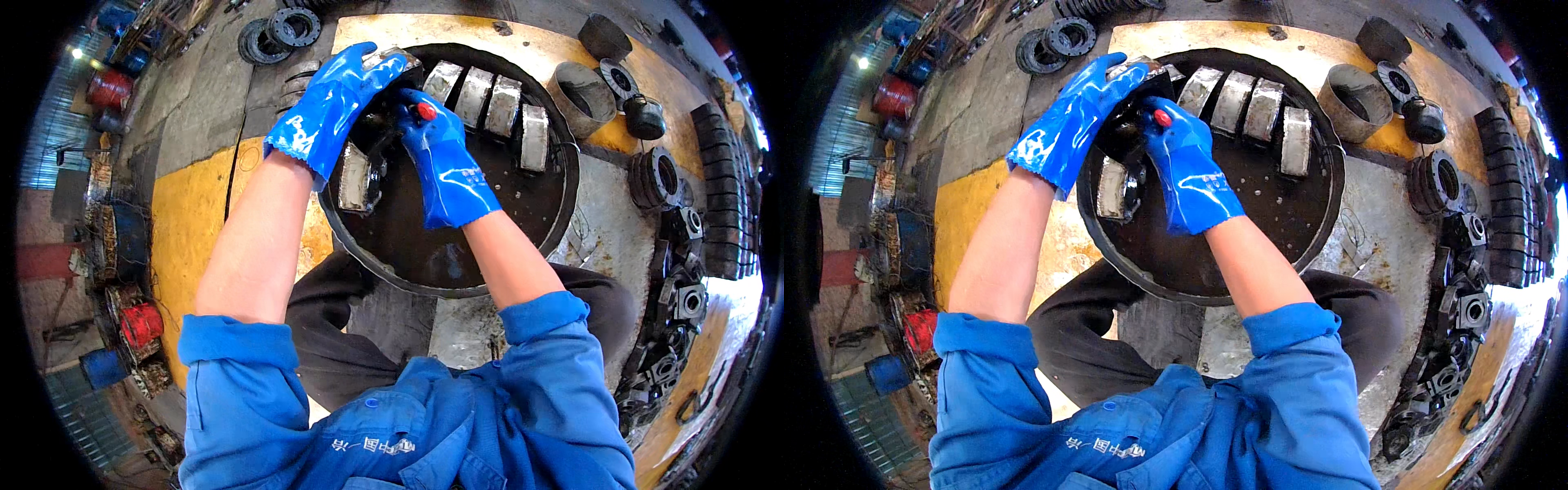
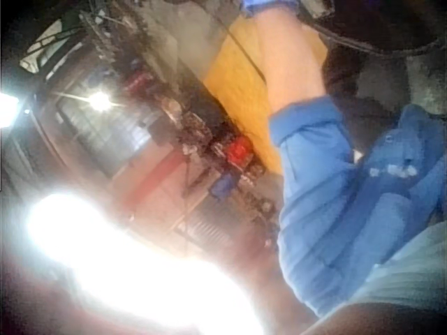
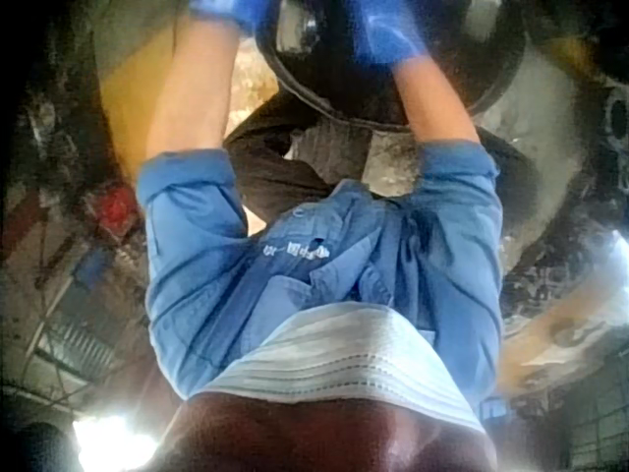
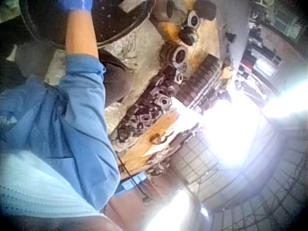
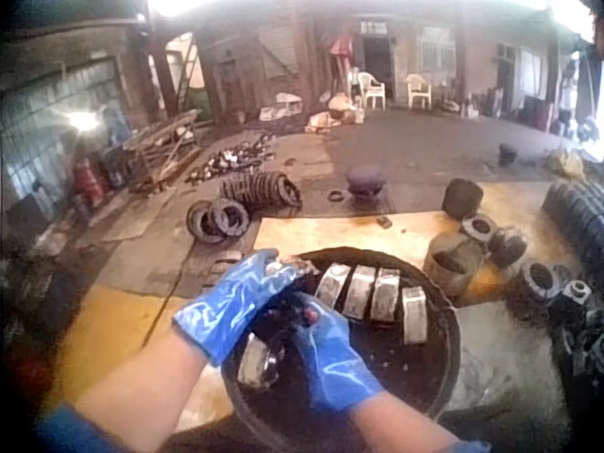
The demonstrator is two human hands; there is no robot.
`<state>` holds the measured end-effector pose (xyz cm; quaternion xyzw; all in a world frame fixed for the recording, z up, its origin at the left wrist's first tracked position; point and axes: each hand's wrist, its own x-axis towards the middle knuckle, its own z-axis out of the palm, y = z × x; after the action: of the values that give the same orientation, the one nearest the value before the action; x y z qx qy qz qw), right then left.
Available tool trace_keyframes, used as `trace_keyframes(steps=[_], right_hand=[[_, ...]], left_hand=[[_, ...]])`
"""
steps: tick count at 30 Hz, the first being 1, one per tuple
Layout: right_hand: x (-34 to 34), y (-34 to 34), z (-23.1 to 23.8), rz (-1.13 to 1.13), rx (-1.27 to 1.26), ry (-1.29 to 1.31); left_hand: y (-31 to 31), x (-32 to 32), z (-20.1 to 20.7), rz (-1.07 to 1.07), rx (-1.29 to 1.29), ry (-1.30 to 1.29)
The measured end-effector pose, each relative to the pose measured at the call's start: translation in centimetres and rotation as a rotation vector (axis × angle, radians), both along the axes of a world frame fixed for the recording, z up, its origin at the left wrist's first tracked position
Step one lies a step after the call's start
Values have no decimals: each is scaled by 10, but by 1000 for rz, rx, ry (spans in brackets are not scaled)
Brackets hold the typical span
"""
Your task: The person cleans metal components by dipping them into a tub of fluid and scrubbing them with a brush.
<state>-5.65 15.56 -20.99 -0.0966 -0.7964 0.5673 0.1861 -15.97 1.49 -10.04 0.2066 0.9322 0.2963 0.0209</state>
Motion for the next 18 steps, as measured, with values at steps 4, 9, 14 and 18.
trace_keyframes(steps=[4, 9, 14, 18], right_hand=[[-7, -16, -2, 198, -199, 108], [2, -22, 10, 303, -53, -2], [-2, -4, 46, 520, 861, 12], [-1, 8, 27, 419, 1165, 500]], left_hand=[[-7, -10, -7, 13, 34, -29], [-5, -7, -6, -1, 96, -51], [-21, -17, -10, -9, 138, -49], [-21, -10, -10, 13, 171, 20]])
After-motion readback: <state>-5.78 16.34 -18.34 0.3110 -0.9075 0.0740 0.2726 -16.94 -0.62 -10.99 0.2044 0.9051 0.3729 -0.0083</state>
